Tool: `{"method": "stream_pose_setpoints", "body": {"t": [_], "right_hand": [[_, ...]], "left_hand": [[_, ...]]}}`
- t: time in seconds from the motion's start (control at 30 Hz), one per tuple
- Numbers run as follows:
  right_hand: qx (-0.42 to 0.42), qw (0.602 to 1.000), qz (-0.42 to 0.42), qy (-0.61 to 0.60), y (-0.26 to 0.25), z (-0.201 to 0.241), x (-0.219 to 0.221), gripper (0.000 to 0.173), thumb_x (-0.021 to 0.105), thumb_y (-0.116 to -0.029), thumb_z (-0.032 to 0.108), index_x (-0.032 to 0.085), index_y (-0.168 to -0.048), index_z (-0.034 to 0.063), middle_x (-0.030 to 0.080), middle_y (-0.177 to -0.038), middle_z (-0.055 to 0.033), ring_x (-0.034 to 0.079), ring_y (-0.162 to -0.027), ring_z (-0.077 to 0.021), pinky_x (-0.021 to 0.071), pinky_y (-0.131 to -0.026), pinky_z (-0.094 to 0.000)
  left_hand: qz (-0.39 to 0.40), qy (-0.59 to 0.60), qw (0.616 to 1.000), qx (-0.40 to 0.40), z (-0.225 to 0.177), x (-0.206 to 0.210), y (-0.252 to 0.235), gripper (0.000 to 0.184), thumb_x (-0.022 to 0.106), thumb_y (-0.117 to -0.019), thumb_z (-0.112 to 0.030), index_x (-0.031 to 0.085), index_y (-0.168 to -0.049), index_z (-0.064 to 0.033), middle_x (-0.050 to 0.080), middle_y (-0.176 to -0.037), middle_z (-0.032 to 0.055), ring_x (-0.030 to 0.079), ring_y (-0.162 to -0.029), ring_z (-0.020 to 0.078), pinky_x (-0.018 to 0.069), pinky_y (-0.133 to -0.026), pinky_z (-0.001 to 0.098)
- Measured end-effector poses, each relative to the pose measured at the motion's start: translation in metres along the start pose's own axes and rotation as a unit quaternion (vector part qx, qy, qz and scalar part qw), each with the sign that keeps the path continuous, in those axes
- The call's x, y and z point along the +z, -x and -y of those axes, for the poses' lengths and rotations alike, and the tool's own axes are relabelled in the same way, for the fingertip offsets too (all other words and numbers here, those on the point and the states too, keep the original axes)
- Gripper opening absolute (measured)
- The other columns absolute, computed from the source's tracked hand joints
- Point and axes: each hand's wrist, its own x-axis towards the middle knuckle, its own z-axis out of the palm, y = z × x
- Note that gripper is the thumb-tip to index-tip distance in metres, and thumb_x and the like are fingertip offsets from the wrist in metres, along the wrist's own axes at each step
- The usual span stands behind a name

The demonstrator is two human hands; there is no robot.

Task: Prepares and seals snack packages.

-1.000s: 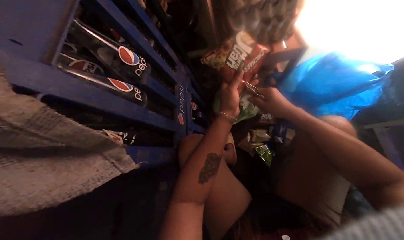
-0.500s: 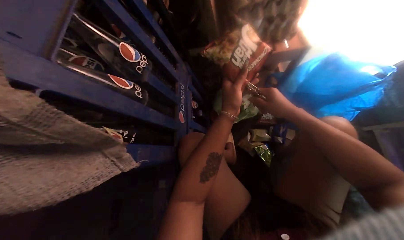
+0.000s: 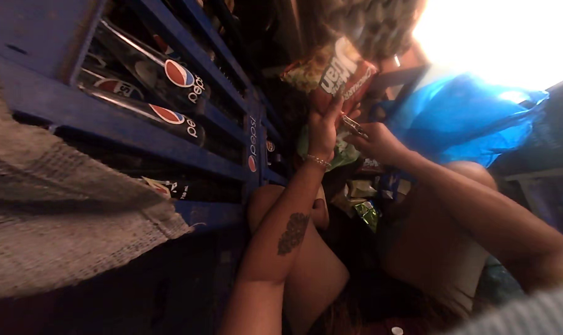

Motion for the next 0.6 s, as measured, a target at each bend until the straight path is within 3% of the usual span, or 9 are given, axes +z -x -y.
{"method": "stream_pose_setpoints", "body": {"t": [0.13,0.3,0.37,0.47,0.6], "right_hand": [[0.024,0.999,-0.008,-0.026,-0.003,-0.009,0.011,0.028,0.064,-0.1015,0.028,0.066,-0.087,0.0040,0.053,-0.063,0.0004,0.048,-0.052,-0.0077,0.0439,-0.053,-0.0295],[0.056,0.996,-0.024,-0.072,-0.007,-0.019,0.023,0.028,0.063,-0.1016,0.025,0.063,-0.080,0.0070,0.050,-0.061,0.0031,0.046,-0.051,-0.0057,0.0409,-0.051,-0.0269],[0.072,0.993,-0.049,-0.079,-0.008,-0.025,0.019,0.024,0.062,-0.1021,0.023,0.066,-0.088,0.0049,0.052,-0.064,0.0021,0.047,-0.052,-0.0058,0.0427,-0.052,-0.0271],[0.081,0.994,-0.061,-0.044,-0.012,-0.023,0.011,0.025,0.061,-0.1031,0.027,0.069,-0.099,0.0031,0.060,-0.073,-0.0031,0.055,-0.060,-0.0115,0.0489,-0.059,-0.0351],[0.038,0.999,-0.020,-0.018,-0.004,-0.027,0.008,0.029,0.056,-0.1062,0.026,0.064,-0.120,0.0020,0.068,-0.090,-0.0087,0.064,-0.076,-0.0155,0.0552,-0.074,-0.0386]], "left_hand": [[-0.011,-0.031,0.999,0.005,0.007,-0.001,-0.001,0.041,0.056,-0.1055,-0.014,0.042,-0.140,0.0026,0.065,-0.119,0.0180,0.072,-0.101,0.0275,0.0632,-0.088,0.0427],[-0.026,-0.045,0.999,-0.014,0.019,-0.002,-0.006,0.041,0.057,-0.1057,-0.015,0.044,-0.139,0.0044,0.067,-0.119,0.0208,0.073,-0.100,0.0302,0.0640,-0.087,0.0435],[-0.005,-0.035,0.999,-0.028,0.026,-0.001,-0.007,0.045,0.054,-0.1074,-0.020,0.041,-0.144,0.0018,0.067,-0.120,0.0206,0.073,-0.102,0.0303,0.0631,-0.088,0.0428],[0.013,-0.022,0.999,-0.047,0.033,-0.006,-0.006,0.048,0.047,-0.1101,-0.024,0.034,-0.152,-0.0048,0.068,-0.122,0.0204,0.072,-0.104,0.0296,0.0601,-0.090,0.0425],[0.006,-0.021,0.999,-0.040,0.031,-0.004,-0.003,0.046,0.046,-0.1097,-0.016,0.034,-0.152,-0.0021,0.065,-0.124,0.0220,0.071,-0.105,0.0299,0.0599,-0.094,0.0423]]}}
